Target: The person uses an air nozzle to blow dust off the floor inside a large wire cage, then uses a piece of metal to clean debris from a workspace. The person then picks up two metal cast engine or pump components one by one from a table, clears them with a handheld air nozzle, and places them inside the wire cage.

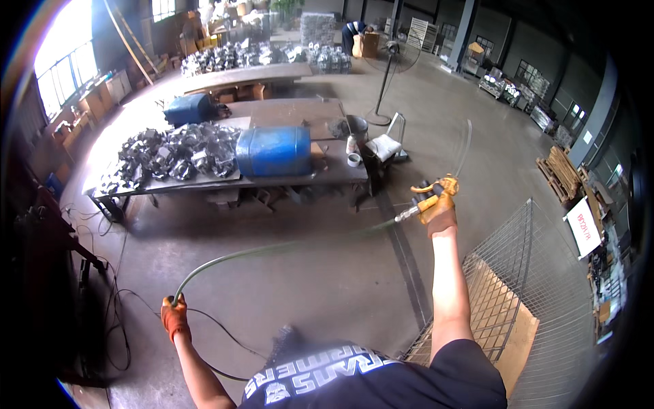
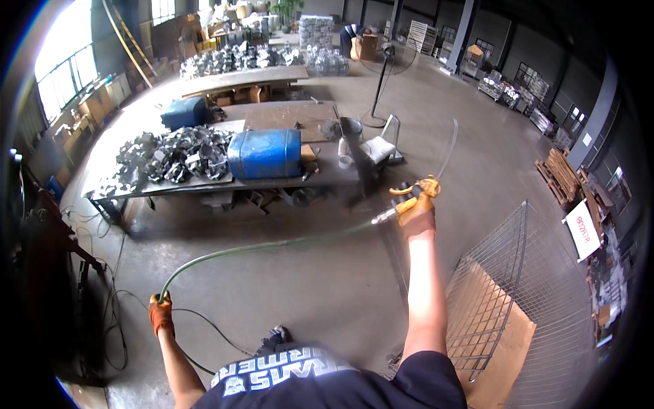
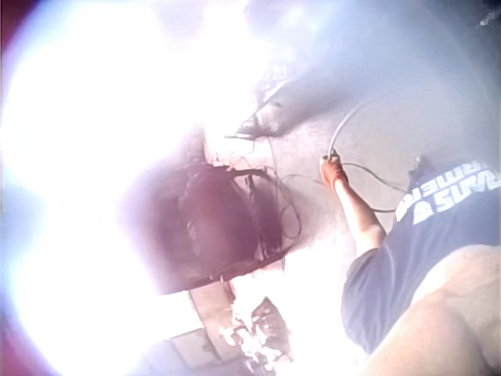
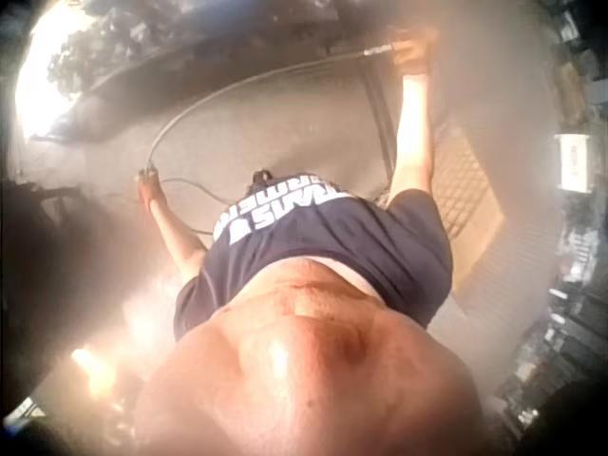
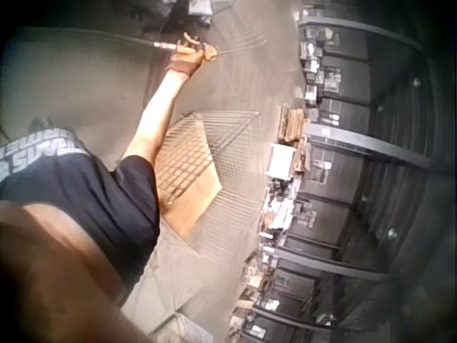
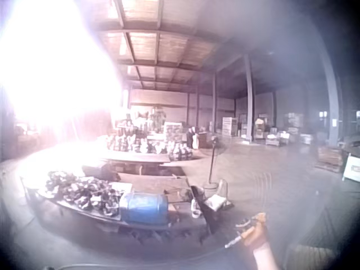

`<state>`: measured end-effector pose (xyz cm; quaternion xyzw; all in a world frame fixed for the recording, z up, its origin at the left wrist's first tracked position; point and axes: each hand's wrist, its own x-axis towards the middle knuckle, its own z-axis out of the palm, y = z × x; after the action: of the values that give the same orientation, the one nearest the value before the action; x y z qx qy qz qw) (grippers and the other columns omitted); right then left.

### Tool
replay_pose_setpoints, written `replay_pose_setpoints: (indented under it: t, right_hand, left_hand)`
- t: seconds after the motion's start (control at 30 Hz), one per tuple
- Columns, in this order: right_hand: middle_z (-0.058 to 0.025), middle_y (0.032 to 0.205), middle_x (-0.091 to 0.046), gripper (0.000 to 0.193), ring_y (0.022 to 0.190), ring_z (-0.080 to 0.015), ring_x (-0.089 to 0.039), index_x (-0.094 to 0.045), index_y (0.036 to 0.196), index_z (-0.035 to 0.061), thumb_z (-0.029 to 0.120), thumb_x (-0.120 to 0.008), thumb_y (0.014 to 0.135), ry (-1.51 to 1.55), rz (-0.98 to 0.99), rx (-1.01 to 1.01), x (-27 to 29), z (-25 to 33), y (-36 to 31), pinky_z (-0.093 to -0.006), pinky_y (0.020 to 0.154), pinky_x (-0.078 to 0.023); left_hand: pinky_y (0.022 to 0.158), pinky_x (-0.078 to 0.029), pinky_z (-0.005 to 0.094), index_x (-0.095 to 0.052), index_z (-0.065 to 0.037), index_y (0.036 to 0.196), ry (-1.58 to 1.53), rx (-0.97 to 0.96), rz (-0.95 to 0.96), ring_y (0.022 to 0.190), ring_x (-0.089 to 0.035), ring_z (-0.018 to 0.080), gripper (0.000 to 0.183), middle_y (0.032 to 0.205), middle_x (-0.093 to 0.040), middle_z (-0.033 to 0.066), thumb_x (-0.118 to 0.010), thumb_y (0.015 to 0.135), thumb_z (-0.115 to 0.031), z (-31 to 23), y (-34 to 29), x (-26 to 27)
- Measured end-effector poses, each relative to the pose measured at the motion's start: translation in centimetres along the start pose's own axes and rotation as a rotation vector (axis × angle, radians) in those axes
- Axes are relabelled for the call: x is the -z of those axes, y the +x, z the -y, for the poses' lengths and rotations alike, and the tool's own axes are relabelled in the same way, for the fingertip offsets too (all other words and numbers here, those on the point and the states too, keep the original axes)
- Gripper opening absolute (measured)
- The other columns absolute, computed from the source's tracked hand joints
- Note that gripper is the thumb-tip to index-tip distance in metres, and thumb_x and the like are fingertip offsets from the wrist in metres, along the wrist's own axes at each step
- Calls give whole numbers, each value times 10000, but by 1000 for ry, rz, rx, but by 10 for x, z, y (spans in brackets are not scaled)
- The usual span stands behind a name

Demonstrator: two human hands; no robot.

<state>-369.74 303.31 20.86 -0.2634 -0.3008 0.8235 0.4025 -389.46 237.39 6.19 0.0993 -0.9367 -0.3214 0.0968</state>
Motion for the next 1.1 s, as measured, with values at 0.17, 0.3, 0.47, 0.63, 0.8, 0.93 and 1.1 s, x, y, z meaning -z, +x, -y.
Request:
replay_pose_setpoints:
  t: [0.17,0.3,0.47,0.63,0.8,0.93,1.1]
  right_hand:
    - [-35,1204,-564,213,1132,-255,-536,-521,1122,179,241,-555,921,31,44,206,-30,26,48,-473,1004,-361]
    - [-49,1187,-543,276,1124,-248,-529,-504,1166,162,246,-576,913,-1,95,317,-13,54,109,-470,1022,-341]
    - [-18,1200,-522,424,1155,-217,-495,-444,1301,172,252,-582,909,-192,-42,433,9,103,189,-458,1003,-336]
    - [31,1014,-546,313,875,-112,-535,-475,1189,198,183,-589,898,-356,-208,500,-6,140,300,-325,675,-413]
    - [46,791,-516,111,512,-53,-373,-512,961,167,183,-604,900,-348,-50,487,-33,182,410,-238,515,-362]
    - [40,1074,-524,241,1059,-130,-515,-493,1113,214,189,-609,903,-335,15,444,-91,148,479,-440,844,-411]
    - [4,1015,-523,270,892,-138,-519,-512,1108,133,318,-518,910,-508,253,385,-180,48,557,-373,824,-432]
  left_hand:
    - [634,-498,417,-608,-15,957,207,32,123,786,-628,379,425,867,-651,210,-686,796,-401,-62,106,-79]
    - [640,-485,330,-609,-6,968,-445,19,198,714,-575,192,349,784,-624,125,-733,791,-279,-82,210,-240]
    - [662,-471,236,-595,4,1029,-1019,-7,354,779,-552,108,180,872,-614,43,-642,867,-60,-281,198,-371]
    - [662,-489,222,-598,6,1078,-1048,-93,535,793,-578,109,208,899,-630,60,-582,871,17,-373,209,-506]
    - [749,-531,357,-476,-154,1318,-10,-232,554,961,-625,285,533,1144,-582,184,-661,835,-285,-458,199,-581]
    - [1004,-402,424,-245,-314,1455,420,86,799,1290,-420,255,849,1401,-406,76,-702,759,-476,-536,198,-550]
    - [960,-446,359,-306,-210,1442,-288,-184,807,1149,-533,235,750,1377,-425,85,-689,799,-162,-588,205,-606]
